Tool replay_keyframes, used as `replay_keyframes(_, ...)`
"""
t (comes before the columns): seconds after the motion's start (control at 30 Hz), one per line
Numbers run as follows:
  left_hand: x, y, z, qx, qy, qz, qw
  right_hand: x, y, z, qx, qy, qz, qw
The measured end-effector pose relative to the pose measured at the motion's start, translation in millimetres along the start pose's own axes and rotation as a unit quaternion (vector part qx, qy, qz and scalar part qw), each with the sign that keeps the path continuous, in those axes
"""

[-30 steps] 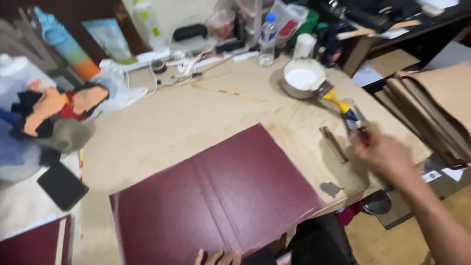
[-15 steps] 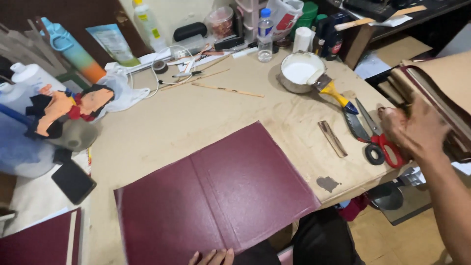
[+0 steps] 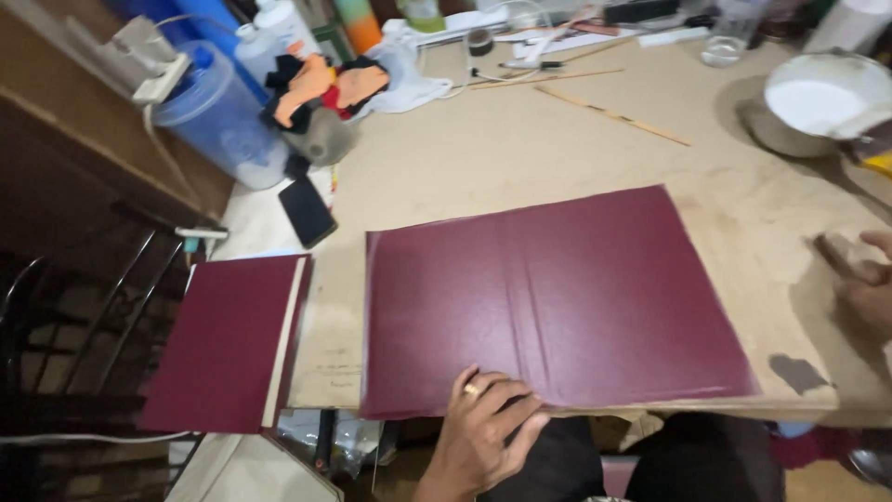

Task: The person applies glue to a board, attaches a spine strip, and presses a cover board into place. They then wipe a maroon cover sheet with a cloth and place it over the assembled board. The person handles boards, glue, a brush, a cloth, and a cover sheet.

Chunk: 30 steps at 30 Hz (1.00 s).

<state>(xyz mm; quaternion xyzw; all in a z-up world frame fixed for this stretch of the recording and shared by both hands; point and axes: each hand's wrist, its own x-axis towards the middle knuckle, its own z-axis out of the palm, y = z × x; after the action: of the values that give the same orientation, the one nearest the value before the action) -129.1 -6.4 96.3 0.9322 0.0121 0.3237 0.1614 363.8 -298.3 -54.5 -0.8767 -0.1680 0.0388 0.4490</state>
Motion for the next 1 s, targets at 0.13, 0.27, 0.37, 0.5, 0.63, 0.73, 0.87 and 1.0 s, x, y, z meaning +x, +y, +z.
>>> replay_keyframes(0.13,9.4,-15.9,7.5,-0.038,-0.005,-0.02,0.999,-113.3,-248.8,-8.8,0.055,-0.049,0.133,0.988)
replay_keyframes(0.27,9.0,-41.1,18.9,-0.037,-0.128,-0.13,0.983,-151.7,-191.1,30.8,0.064,-0.063,-0.004,0.996)
replay_keyframes(0.37,15.7,-49.5,12.1,-0.043,-0.19,-0.17,0.966,-154.4,-249.3,91.2,-0.033,-0.15,0.341,0.927)
replay_keyframes(0.5,18.4,-50.6,6.0,-0.035,-0.149,-0.156,0.976,-197.6,-170.2,112.3,-0.132,-0.235,-0.47,0.841)
replay_keyframes(0.63,17.1,-54.3,8.1,-0.068,-0.171,-0.185,0.965,-152.9,-186.9,152.7,-0.228,-0.208,-0.487,0.817)
replay_keyframes(0.73,15.6,-62.0,14.3,-0.075,-0.197,-0.185,0.96,-109.4,-221.4,179.8,-0.238,-0.178,-0.478,0.827)
replay_keyframes(0.87,9.0,-71.6,26.2,-0.048,-0.23,-0.166,0.958,-64.0,-251.3,204.2,-0.289,-0.182,-0.437,0.832)
replay_keyframes(1.0,8.6,-71.1,26.5,-0.034,-0.169,-0.153,0.973,-41.0,-281.0,215.8,-0.242,-0.185,-0.468,0.83)
